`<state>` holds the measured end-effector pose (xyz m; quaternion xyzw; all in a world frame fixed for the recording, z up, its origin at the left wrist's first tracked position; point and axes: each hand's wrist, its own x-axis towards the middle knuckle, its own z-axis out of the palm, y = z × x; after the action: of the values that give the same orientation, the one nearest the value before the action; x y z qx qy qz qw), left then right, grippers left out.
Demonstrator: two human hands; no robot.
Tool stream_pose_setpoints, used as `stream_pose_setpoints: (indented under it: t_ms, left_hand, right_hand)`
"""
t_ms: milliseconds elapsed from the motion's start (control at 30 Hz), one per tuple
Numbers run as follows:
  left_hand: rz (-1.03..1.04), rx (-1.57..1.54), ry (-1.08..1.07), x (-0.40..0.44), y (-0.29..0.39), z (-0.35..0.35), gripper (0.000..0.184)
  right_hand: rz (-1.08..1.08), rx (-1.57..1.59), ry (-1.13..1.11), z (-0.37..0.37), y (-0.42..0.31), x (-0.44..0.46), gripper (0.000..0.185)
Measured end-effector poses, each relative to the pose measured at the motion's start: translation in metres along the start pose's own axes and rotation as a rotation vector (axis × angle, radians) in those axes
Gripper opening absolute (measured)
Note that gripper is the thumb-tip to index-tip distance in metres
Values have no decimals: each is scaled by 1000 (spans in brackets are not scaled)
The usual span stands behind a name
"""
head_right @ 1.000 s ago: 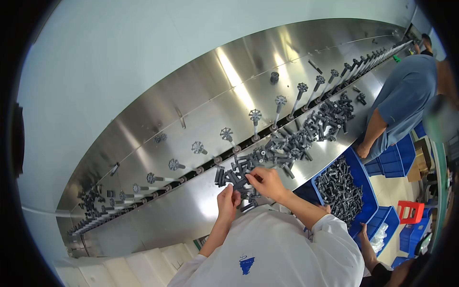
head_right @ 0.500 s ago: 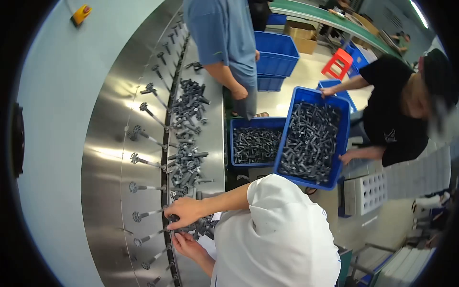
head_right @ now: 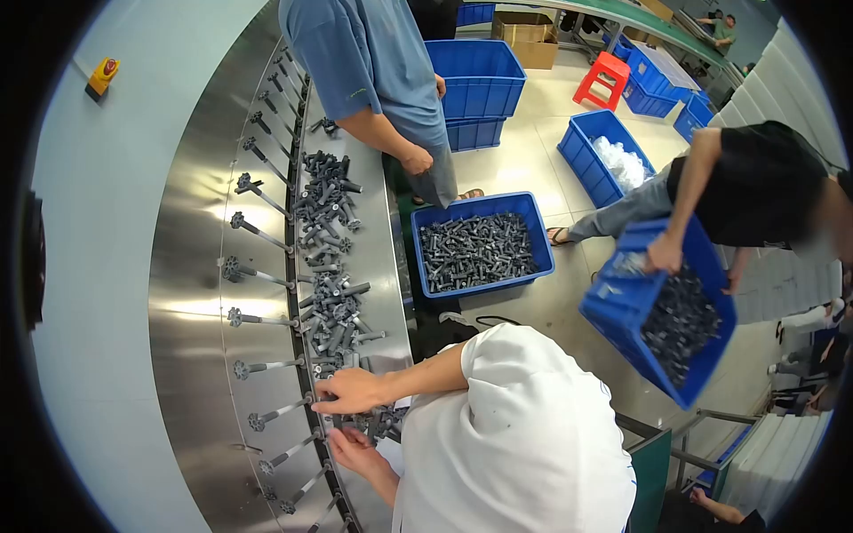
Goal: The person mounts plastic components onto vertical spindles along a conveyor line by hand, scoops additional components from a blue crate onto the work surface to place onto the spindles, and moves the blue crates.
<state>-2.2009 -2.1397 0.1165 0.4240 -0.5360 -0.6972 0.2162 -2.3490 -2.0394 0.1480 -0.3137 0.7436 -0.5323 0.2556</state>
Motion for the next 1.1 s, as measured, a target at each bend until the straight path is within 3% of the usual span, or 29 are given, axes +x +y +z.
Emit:
stream_pose_setpoints:
  t_ms: [133,267,367,567,667,867,933,1033,1100]
  left_hand:
    - [144,251,-42,-11,9,5,20]
    - [339,263,23,-13,-4,12,16]
    - [238,286,-88,-17,8,3,22]
    - [-48,184,-68,-24,22,2,39]
    - [-3,146,-43,-27,10,2,30]
    - [443,234,-32,-19,-6,-5,19]
    - [277,233,-82,-29,-2,-16,17]
    - [49,266,-189,-34,-1,-30,36]
    - [31,183,-141,-43,1,-25,42]
  right_hand:
    - [4,27,68,11,11,7,46]
    - [19,-17,55,11,13,7,44]
    - [27,-16,47,14,11,6,44]
    - [-29,4,26,25,13,6,43]
    - [-18,-4,22,22,13,3,42]
    - [-5,-21,5,21,-2,5,39]
    - [-17,-14,54,23,-3,-3,40]
    - [67,-52,-69,24,-7,-12,41]
    - [16,-105,-52,30,-2,-19,35]
